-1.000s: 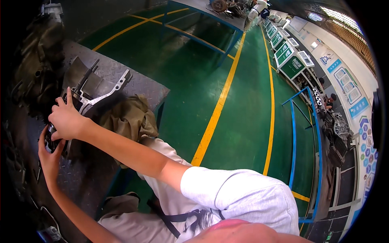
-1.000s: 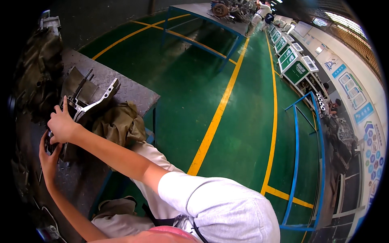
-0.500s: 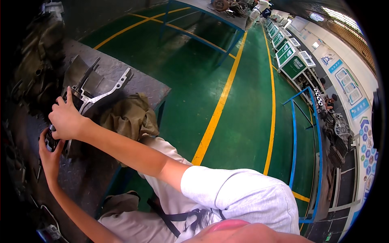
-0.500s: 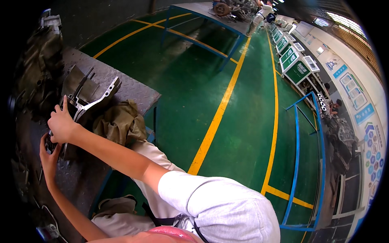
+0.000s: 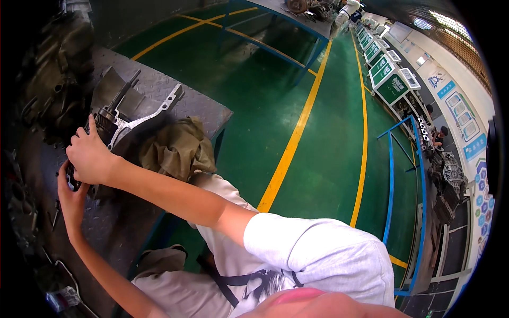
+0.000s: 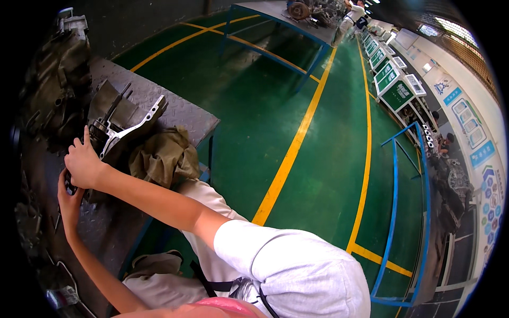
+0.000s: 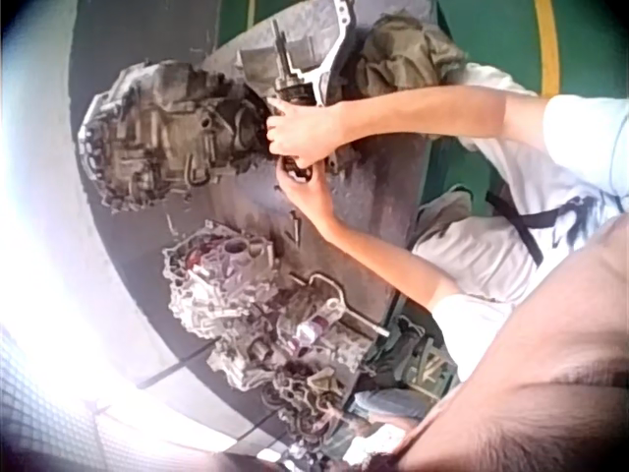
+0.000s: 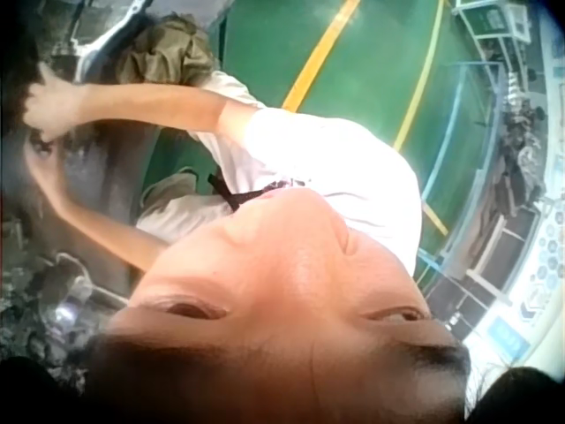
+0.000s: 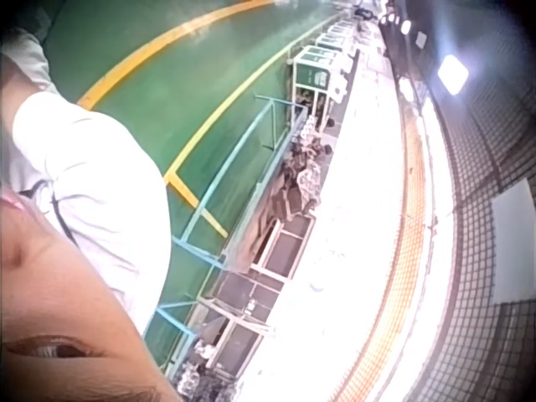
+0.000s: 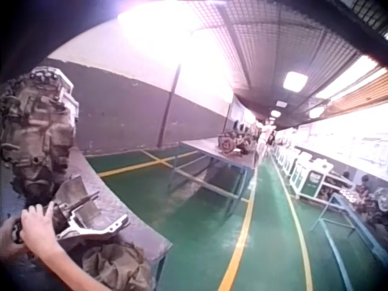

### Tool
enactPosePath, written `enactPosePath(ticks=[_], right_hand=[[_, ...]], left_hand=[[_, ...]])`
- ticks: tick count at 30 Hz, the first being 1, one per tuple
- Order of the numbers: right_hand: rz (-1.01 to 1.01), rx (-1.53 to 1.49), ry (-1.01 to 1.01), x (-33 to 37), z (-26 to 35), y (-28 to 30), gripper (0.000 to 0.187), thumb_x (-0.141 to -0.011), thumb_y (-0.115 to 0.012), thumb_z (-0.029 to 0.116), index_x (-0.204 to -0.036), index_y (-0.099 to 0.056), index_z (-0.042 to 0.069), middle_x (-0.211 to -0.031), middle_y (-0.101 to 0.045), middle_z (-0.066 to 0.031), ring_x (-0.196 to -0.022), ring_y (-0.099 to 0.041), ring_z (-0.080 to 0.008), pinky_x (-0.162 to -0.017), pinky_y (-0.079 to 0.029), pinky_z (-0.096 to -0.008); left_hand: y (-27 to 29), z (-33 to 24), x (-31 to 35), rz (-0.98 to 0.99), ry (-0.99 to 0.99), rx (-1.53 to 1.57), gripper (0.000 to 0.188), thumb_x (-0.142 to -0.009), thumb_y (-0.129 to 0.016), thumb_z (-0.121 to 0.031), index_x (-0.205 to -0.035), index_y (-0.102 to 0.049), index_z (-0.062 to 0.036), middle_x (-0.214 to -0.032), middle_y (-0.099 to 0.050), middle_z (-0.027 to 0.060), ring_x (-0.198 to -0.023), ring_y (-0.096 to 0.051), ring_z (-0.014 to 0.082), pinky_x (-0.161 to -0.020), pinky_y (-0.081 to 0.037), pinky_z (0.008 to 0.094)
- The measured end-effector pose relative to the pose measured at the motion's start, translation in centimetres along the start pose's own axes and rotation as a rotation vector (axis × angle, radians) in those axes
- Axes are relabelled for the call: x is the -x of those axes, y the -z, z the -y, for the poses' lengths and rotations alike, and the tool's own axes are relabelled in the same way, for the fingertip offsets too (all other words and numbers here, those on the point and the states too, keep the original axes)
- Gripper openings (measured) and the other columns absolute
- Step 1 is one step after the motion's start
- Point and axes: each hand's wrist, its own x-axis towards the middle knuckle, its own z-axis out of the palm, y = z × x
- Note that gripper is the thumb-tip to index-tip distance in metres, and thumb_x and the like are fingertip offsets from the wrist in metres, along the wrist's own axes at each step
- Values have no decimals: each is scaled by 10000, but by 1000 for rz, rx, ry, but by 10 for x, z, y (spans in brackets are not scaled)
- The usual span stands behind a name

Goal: The person assembles a gear assembly by sliding stacked gears onto a shaft by hand and then placing the complete shaft into a gearbox housing.

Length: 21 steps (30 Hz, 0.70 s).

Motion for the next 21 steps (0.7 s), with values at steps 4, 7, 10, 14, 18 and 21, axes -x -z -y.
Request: enactPosePath(ticks=[4,7,10,14,18,21], right_hand=[[-50,0,-44,0,4,0,331,-641,-682,279,-861,-686,32,-927,-618,-150,-1037,-536,-312,-1083,-181,-617],[-74,-5,-39,-4,10,-2,320,-641,-678,261,-867,-685,34,-925,-617,-156,-1035,-539,-316,-1079,-189,-613],[-33,-31,-33,1,3,-1,332,-627,-677,230,-891,-677,30,-932,-610,-160,-1052,-524,-332,-1069,-176,-632],[8,-91,-21,6,0,7,362,-613,-687,217,-921,-663,27,-968,-597,-164,-1076,-505,-337,-1073,-166,-635],[9,-57,-12,4,5,5,352,-627,-687,227,-914,-661,24,-961,-601,-162,-1067,-515,-334,-1076,-159,-636],[-12,48,1,3,9,0,316,-653,-685,226,-895,-667,24,-927,-608,-153,-1025,-539,-321,-1074,-147,-644]], left_hand=[[-3,2,-1,-10,-8,-8,566,-772,-697,-112,-1274,-467,9,-1220,-549,164,-1148,-512,275,-1002,-360,349],[1,6,1,-48,-27,-41,561,-770,-689,-97,-1273,-467,12,-1214,-551,167,-1142,-514,275,-999,-364,348],[-4,5,1,-22,-49,-12,536,-763,-686,-80,-1252,-482,4,-1192,-558,167,-1117,-524,272,-980,-382,344],[-3,-10,3,-4,-1,20,543,-750,-696,-78,-1245,-488,-1,-1181,-563,163,-1102,-531,277,-974,-386,345],[0,-11,4,-25,6,-8,547,-748,-692,-66,-1249,-485,1,-1181,-566,165,-1101,-533,276,-975,-387,346],[-3,-8,4,-37,19,-14,556,-745,-692,-60,-1254,-480,11,-1189,-566,166,-1107,-533,275,-978,-385,345]])
